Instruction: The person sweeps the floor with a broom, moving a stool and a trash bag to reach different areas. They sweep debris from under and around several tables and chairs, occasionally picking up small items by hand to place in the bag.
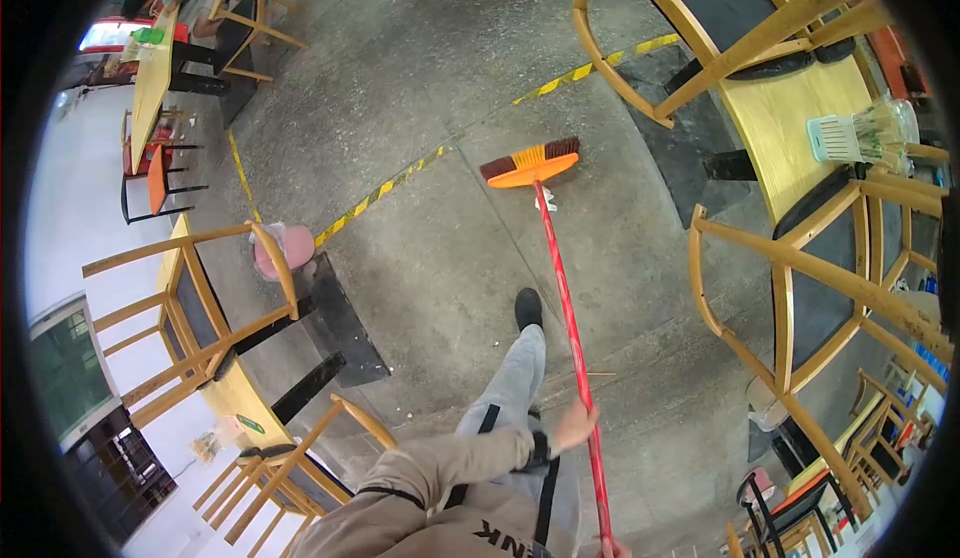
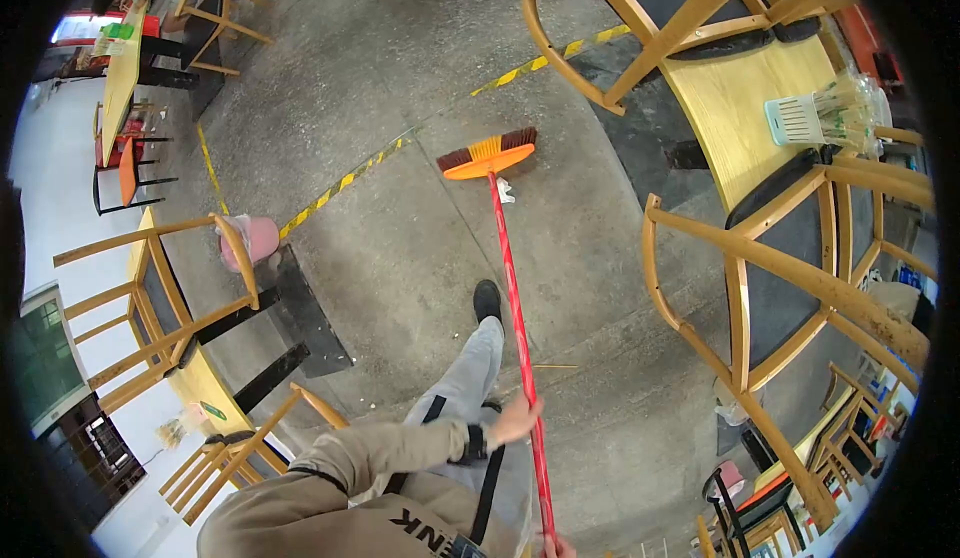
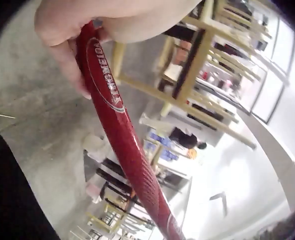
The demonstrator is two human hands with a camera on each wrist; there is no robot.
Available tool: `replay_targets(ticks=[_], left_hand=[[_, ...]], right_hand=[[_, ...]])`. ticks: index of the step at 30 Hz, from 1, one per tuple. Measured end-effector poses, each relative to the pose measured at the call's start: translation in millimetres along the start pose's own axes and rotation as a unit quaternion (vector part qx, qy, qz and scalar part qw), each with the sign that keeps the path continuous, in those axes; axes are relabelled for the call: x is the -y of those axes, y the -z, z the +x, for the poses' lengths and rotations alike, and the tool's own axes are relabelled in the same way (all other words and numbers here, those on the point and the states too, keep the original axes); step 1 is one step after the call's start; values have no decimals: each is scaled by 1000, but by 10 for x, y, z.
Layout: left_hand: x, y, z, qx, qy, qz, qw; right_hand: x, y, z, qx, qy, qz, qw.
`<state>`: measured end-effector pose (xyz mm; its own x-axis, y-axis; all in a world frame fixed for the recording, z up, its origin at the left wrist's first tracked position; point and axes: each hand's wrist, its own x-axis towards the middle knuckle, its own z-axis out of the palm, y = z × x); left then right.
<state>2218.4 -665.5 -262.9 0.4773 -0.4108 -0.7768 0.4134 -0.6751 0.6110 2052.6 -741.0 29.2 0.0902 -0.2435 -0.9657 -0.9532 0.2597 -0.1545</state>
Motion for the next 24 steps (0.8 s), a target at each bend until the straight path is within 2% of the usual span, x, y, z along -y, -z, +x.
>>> replay_targets(ticks=[1, 2, 3, 4, 6, 7, 8, 9, 10, 11, 12, 13, 14, 15, 16, 17, 18, 19, 20, 21, 22, 23, 24], left_hand=[[-227, 8, -202, 25, 48, 4, 999], [-291, 10, -256, 32, 55, 6, 998], [-357, 64, -242, 22, 45, -42, 998], [-464, 163, -185, 11, 31, -89, 996], [-1010, 750, 34, 42, 104, -164, 980], [-744, 794, 350, 1, 52, -175, 983], [-534, 962, 755, -50, -22, -101, 993], [-487, 1244, 1135, -80, -4, -42, 996], [-461, 1531, 1501, -108, 17, 17, 994], [24, 1832, 2229, -121, -11, 111, 986], [-566, 2086, 2052, -200, 29, 213, 956], [-550, 2242, 2223, -201, 23, 205, 957], [-497, 2303, 2360, -201, 17, 197, 959], [-585, 2247, 2281, -198, 13, 205, 958], [-676, 2115, 2056, -182, 40, 157, 970], [-565, 1928, 1874, -168, 73, 102, 978], [-71, 1588, 1914, -235, 53, 223, 945], [-235, 1269, 1333, -158, 117, 110, 974], [135, 761, 1163, -250, 114, 199, 941], [624, 304, 1042, -250, 110, 166, 948], [783, -172, 578, -241, 59, 142, 958], [977, -641, 142, -249, 50, 131, 958], [946, -895, -412, -111, 119, 25, 986]], right_hand=[[388, 18, -194, -12, -38, 68, 997], [498, 28, -152, -11, -48, 70, 996], [528, 29, -140, -5, -24, 86, 996], [462, 18, -137, -1, 4, 103, 995], [-127, -168, 464, 59, -4, 85, 995], [-35, -344, 705, 73, 20, 115, 990], [268, -556, 926, 90, 43, 143, 985], [582, -717, 1115, 125, 56, 156, 978], [890, -861, 1279, 228, 66, 238, 942], [1167, -1039, 1357, 264, 56, 295, 916], [1404, -1205, 1433, 300, 50, 351, 886], [1583, -1294, 1421, 304, 57, 355, 882], [1729, -1324, 1354, 342, 46, 430, 834], [1700, -1340, 1287, 374, 31, 506, 777], [1465, -1326, 1228, 370, 29, 516, 772], [1144, -1235, 1160, 365, 19, 516, 774], [858, -1148, 1125, 363, 18, 515, 776], [408, -1081, 1050, 329, -2, 509, 795], [50, -896, 876, 310, -15, 497, 811], [-506, -714, 777, 295, -38, 494, 817], [-1013, -474, 620, 298, -39, 478, 825], [-1473, -239, 405, 286, -61, 473, 831], [-1973, -16, 195, 252, -98, 422, 865]])
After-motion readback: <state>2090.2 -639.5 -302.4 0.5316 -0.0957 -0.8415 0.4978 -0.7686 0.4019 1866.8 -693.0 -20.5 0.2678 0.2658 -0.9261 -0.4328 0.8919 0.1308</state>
